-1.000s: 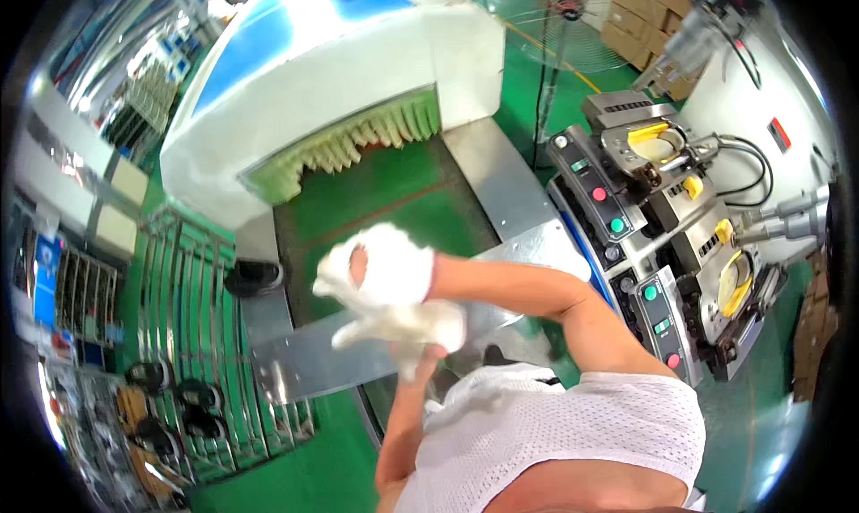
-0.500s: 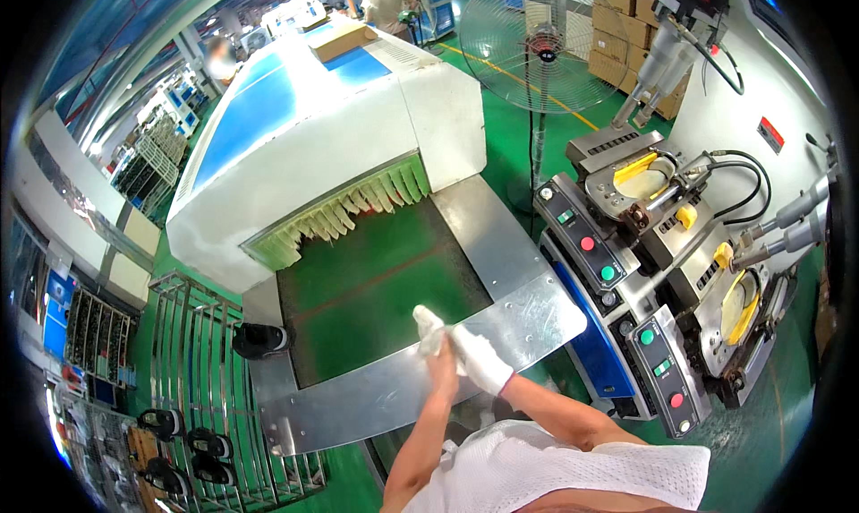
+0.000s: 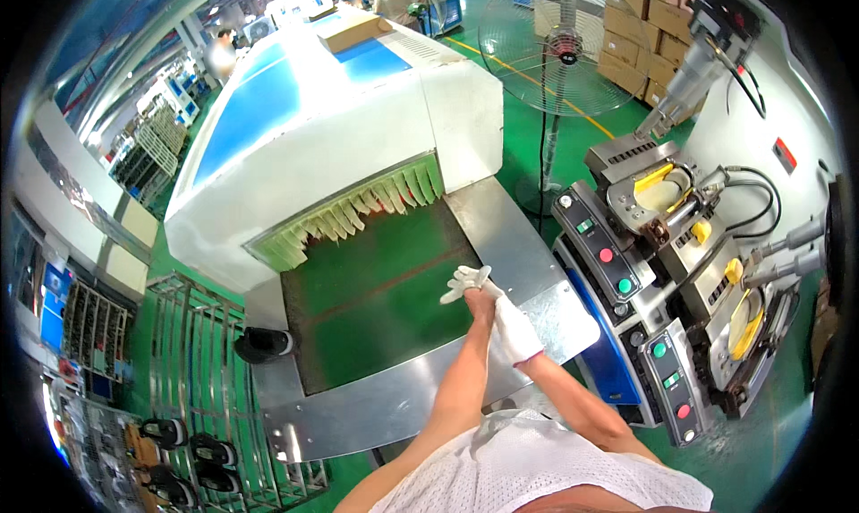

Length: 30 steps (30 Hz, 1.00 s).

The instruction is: The person repeatedly picks up black sneakers from a rack, places them into a machine, and removes them after processing. They then place the shoes into a cardboard box and continue the cycle with additional pairs.

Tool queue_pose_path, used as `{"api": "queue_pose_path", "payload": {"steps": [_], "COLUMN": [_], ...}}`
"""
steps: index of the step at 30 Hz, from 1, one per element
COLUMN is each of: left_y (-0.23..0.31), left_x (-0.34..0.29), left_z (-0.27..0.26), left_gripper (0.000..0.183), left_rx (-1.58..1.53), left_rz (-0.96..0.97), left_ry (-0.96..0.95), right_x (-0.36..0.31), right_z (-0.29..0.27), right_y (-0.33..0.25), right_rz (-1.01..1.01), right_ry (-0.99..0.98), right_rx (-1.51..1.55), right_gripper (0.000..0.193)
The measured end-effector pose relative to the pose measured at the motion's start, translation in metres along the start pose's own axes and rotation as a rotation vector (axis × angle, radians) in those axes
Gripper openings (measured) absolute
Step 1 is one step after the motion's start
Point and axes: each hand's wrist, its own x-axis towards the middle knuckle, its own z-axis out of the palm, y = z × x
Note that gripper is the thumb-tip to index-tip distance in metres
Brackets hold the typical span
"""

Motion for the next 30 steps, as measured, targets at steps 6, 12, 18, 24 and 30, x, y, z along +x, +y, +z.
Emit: {"api": "queue_pose_path", "payload": {"steps": [6, 12, 18, 24, 30], "left_y": [0.000, -0.016, -0.016, 0.044, -0.002], "left_x": [0.011, 0.023, 0.009, -0.042, -0.069], "left_z": [-0.006, -0.032, -0.082, -0.089, -0.078], "left_gripper": [0.028, 0.034, 0.044, 0.082, 0.070], "left_rx": [-0.025, -0.067, -0.153, -0.319, -0.319], "left_rz": [-0.093, -0.306, -0.649, -0.784, -0.774], "left_ry": [0.026, -0.087, -0.184, -0.316, -0.255], "right_x": [-0.049, -0.071, -0.008, 0.020, 0.028], "right_z": [0.047, 0.026, -0.022, -0.044, -0.080], "right_y": [-0.030, -0.001, -0.060, -0.029, 0.051], "right_rz": [-0.273, -0.116, -0.261, -0.371, -0.540], "right_ry": [0.154, -0.078, 0.125, -0.453, -0.477], "right_rx": [-0.317, -0.557, -0.185, -0.734, -0.835], "right_gripper": [0.055, 0.023, 0.044, 0.036, 0.042]}}
